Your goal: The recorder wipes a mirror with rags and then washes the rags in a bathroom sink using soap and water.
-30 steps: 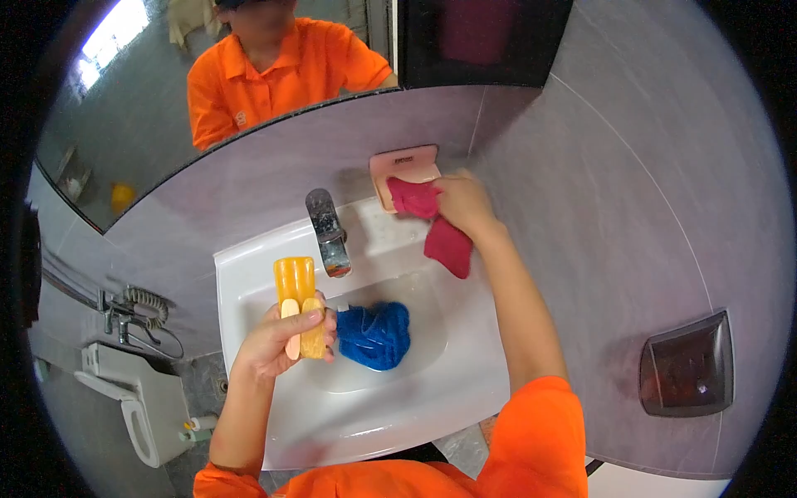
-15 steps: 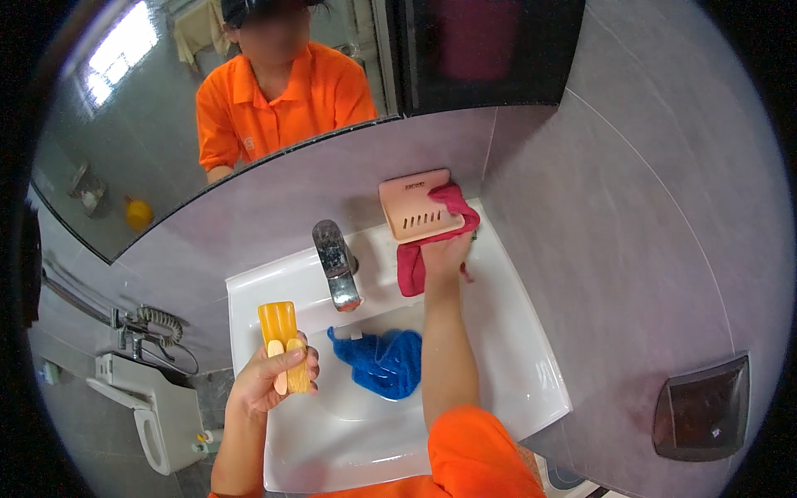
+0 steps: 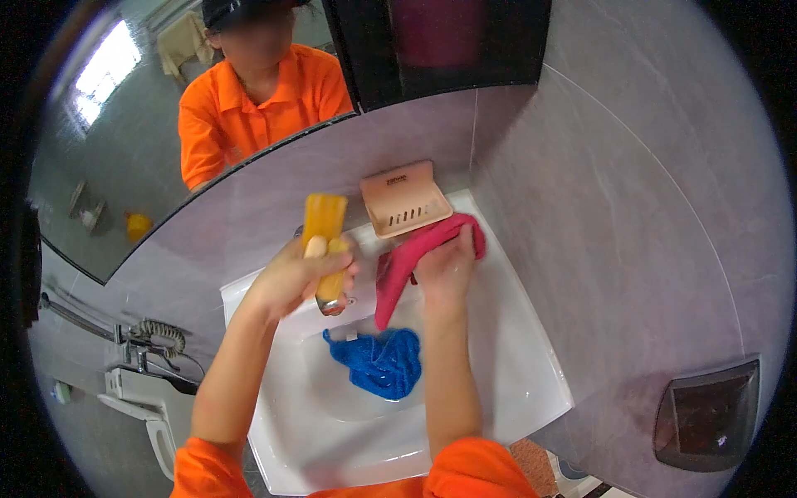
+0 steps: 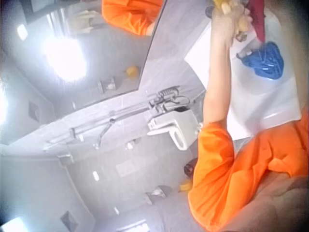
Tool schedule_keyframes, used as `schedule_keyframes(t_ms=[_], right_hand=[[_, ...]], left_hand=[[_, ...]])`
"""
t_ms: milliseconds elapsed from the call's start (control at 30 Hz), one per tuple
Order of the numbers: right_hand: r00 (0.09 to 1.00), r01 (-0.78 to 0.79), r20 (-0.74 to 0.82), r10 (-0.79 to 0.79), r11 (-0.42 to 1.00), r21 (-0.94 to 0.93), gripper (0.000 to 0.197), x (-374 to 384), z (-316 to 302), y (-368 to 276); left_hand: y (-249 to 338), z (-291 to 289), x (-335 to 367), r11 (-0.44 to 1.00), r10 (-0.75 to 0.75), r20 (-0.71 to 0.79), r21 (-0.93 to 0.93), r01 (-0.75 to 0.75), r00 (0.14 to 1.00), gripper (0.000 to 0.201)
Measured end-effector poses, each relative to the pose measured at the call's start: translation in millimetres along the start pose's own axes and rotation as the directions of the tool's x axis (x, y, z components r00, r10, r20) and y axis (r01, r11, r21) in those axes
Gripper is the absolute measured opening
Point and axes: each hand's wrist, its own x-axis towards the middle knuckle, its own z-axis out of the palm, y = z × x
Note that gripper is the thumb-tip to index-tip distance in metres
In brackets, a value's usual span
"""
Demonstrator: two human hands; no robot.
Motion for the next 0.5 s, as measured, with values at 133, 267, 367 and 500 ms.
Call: schedule_keyframes(t_ms=[133,267,367,500], right_hand=[[0.912,0.246,-0.159,-0.378,0.815,-0.525,0.034,60,-80,-48],[0.919,-0.006,0.307,-0.245,-0.791,-0.612,0.018,57,-109,-37],[0.970,0.083,0.237,-0.060,-0.830,-0.551,0.016,27,-96,-9],[0.898,0.406,0.430,0.089,-0.540,-0.737,0.020,-8,-87,79]], left_hand=[[20,30,81,0.735,0.184,-0.050,0.670,-0.104,0.982,0.024],[-20,20,157,0.094,0.495,0.040,0.991,-0.100,0.868,0.038],[-33,24,164,-0.121,0.474,0.086,0.992,-0.031,0.876,0.051],[-39,28,167,-0.289,0.573,0.239,0.954,-0.079,0.784,0.066]])
